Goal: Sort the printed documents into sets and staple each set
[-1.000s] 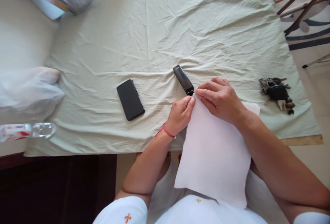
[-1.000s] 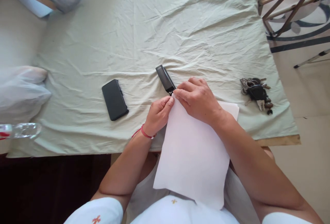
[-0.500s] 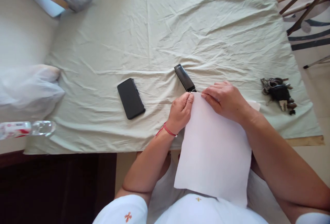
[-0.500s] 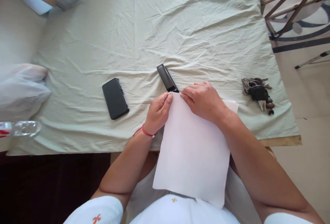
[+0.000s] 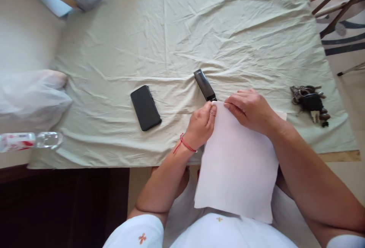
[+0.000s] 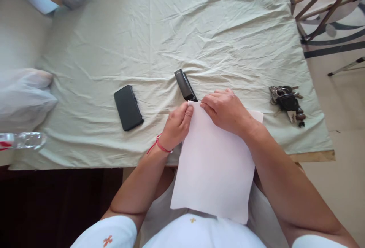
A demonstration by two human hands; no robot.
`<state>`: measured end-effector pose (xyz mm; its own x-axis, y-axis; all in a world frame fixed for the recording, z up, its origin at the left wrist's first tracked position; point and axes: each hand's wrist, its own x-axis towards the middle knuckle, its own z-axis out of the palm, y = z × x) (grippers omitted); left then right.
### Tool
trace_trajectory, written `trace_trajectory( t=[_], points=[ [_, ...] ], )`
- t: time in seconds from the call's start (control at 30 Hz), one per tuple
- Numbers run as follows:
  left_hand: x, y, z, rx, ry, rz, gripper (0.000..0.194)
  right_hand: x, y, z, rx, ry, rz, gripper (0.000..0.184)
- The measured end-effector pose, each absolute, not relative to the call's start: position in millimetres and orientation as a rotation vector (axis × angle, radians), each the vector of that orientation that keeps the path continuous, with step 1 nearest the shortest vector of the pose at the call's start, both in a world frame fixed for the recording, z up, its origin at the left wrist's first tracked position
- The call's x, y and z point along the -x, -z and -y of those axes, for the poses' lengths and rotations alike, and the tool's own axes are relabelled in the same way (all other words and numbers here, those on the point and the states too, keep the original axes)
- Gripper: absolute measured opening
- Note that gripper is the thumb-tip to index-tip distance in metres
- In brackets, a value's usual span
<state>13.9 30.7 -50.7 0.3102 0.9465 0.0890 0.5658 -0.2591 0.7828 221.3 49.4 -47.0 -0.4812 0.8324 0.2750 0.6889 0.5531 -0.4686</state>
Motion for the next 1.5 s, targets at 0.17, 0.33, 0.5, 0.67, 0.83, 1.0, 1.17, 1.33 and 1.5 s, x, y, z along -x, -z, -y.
trace_trajectory(
  t=[0.17,0.33,0.5,0.67,0.83,1.0,1.17,1.33,1.5],
  points=[
    [-11.6,47.8,-32.2,-1.802,-0.631,-1.248,0.024,-226.3,44.0,-52.6,1.275,-0.427,2.317,0.028],
    [-6.2,44.3,-30.5,-1.809,-0.537,-1.148,0.031,-241.2,33.1,-56.8,1.358,-0.468,2.274,0.03],
    [-12.1,46.2,-17.0,-1.814,-0.464,-1.062,0.029,-249.0,24.7,-55.7,1.38,-0.52,2.267,0.029],
    [-19.6,49.2,-9.0,-1.473,-0.567,-1.015,0.038,-254.8,18.3,-53.4,1.347,-0.607,2.213,0.029],
    [-23.6,46.9,-1.5,-1.304,-0.451,-1.074,0.052,-253.6,22.7,-54.5,1.422,-0.656,2.227,0.032],
    [-33.3,50.7,9.8,-1.1,-0.554,-1.214,0.055,-249.2,34.8,-56.9,1.698,-0.769,2.201,0.029],
    [-36.0,50.5,10.2,-1.248,-0.513,-1.282,0.057,-254.1,40.7,-62.8,1.672,-0.842,2.152,0.029],
    [-18.4,39.1,-3.3,-1.327,-0.329,-1.264,0.046,-258.2,35.7,-75.5,1.611,-0.831,2.368,0.031],
    [1.0,38.7,-19.4,-1.561,-0.709,-1.571,0.017,-243.8,22.6,-88.9,1.452,-0.795,2.602,0.029]
  ],
)
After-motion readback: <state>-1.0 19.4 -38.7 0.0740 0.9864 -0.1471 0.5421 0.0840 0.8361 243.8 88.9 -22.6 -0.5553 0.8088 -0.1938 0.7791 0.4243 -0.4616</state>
